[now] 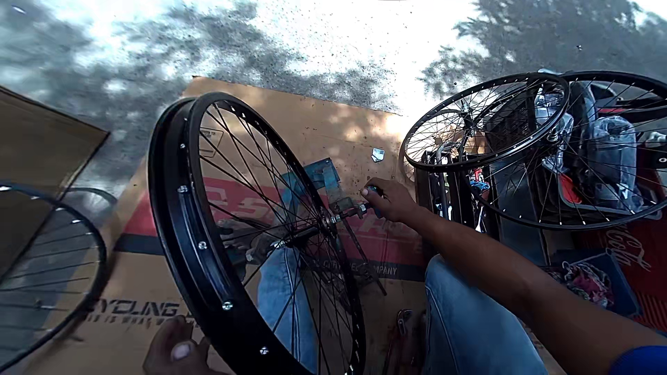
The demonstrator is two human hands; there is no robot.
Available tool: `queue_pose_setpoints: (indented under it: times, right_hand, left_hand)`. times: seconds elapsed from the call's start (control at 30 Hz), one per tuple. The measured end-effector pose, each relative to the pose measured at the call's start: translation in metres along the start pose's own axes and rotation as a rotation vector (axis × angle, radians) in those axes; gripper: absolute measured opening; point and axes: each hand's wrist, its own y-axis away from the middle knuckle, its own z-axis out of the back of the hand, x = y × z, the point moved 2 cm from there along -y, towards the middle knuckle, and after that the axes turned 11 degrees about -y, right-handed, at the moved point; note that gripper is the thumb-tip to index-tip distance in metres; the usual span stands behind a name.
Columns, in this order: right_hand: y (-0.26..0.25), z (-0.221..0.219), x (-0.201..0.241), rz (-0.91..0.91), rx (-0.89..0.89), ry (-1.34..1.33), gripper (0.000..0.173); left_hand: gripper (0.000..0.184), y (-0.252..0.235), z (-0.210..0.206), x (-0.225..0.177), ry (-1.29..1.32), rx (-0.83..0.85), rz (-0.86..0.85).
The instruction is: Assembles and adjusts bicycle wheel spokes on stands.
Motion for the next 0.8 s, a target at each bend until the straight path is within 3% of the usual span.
queue_pose_setpoints:
  times: [0.07, 0.1, 0.13, 0.2, 0.27, 0.3, 0.33, 0.37, 0.4, 0.43, 0.5, 0.53, 0.57, 0.6, 0.63, 0.67, 0.7, 0.73, 0.77, 0.8]
  right_hand:
    - [-0.009, 0.013, 0.013, -0.479, 0.167, -0.107, 0.077]
    - [-0.012, 0.021, 0.018, -0.623, 0.207, -0.108, 0.085]
    - [-0.013, 0.029, 0.020, -0.648, 0.192, -0.081, 0.088]
    - [-0.006, 0.035, 0.007, -0.410, 0.071, -0.030, 0.077]
    - [0.016, 0.024, -0.005, 0.028, 0.020, -0.034, 0.070]
    - [0.026, 0.014, -0.007, 0.184, 0.020, 0.013, 0.074]
    - [0.033, 0.006, -0.008, 0.264, 0.022, 0.049, 0.077]
    - [0.037, -0.001, -0.011, 0.301, -0.002, 0.085, 0.073]
    - [0.036, -0.005, -0.011, 0.289, -0.033, 0.103, 0.067]
    - [0.027, -0.005, -0.010, 0.252, -0.069, 0.102, 0.060]
    - [0.010, 0.000, -0.002, -0.020, -0.021, 0.037, 0.055]
    - [0.003, 0.007, 0.007, -0.274, 0.106, -0.013, 0.067]
    - [-0.005, 0.013, 0.015, -0.481, 0.223, -0.046, 0.078]
    - [-0.012, 0.019, 0.022, -0.597, 0.295, -0.050, 0.083]
    - [-0.017, 0.027, 0.026, -0.596, 0.303, -0.022, 0.081]
    - [-0.016, 0.032, 0.024, -0.481, 0.248, 0.036, 0.073]
    - [-0.008, 0.034, 0.019, -0.288, 0.190, 0.071, 0.063]
    - [0.003, 0.032, 0.013, -0.069, 0.160, 0.096, 0.062]
    - [0.013, 0.028, 0.007, 0.109, 0.137, 0.132, 0.067]
    - [0.022, 0.023, 0.003, 0.164, 0.123, 0.171, 0.073]
  left_hand:
    - [0.062, -0.060, -0.011, 0.010, -0.021, 0.093, 0.180]
    - [0.056, -0.078, -0.023, 0.000, -0.068, 0.144, 0.248]
    - [0.049, -0.090, -0.035, -0.027, -0.131, 0.212, 0.315]
    - [0.035, -0.100, -0.052, -0.068, -0.313, 0.267, 0.349]
    - [0.040, -0.094, -0.062, -0.080, -0.196, 0.263, 0.225]
    - [0.042, -0.092, -0.067, -0.074, -0.032, 0.204, 0.131]
    - [0.042, -0.106, -0.055, -0.041, 0.106, 0.425, -0.220]
    - [0.040, -0.100, -0.063, -0.062, 0.055, 0.244, 0.170]
    - [0.039, -0.107, -0.070, -0.072, -0.064, 0.159, 0.454]
    - [0.039, -0.116, -0.072, -0.057, -0.135, 0.116, 0.487]
    - [0.048, -0.120, -0.069, 0.005, -0.153, 0.063, 0.119]
    - [0.053, -0.113, -0.070, 0.027, -0.140, -0.008, -0.096]
    - [0.056, -0.106, -0.071, 0.038, -0.128, -0.067, -0.214]
    - [0.056, -0.098, -0.075, 0.028, -0.134, -0.118, -0.215]
    - [0.054, -0.089, -0.081, -0.004, -0.147, -0.147, -0.112]
    - [0.053, -0.080, -0.085, -0.045, -0.141, -0.124, 0.089]
    - [0.050, -0.075, -0.083, -0.062, -0.102, -0.075, 0.165]
    - [0.047, -0.076, -0.073, -0.049, -0.054, 0.015, 0.020]
    - [0.042, -0.094, -0.056, -0.012, -0.003, 0.238, -0.343]
    - [0.039, -0.121, -0.046, 0.014, 0.007, 0.469, -0.651]
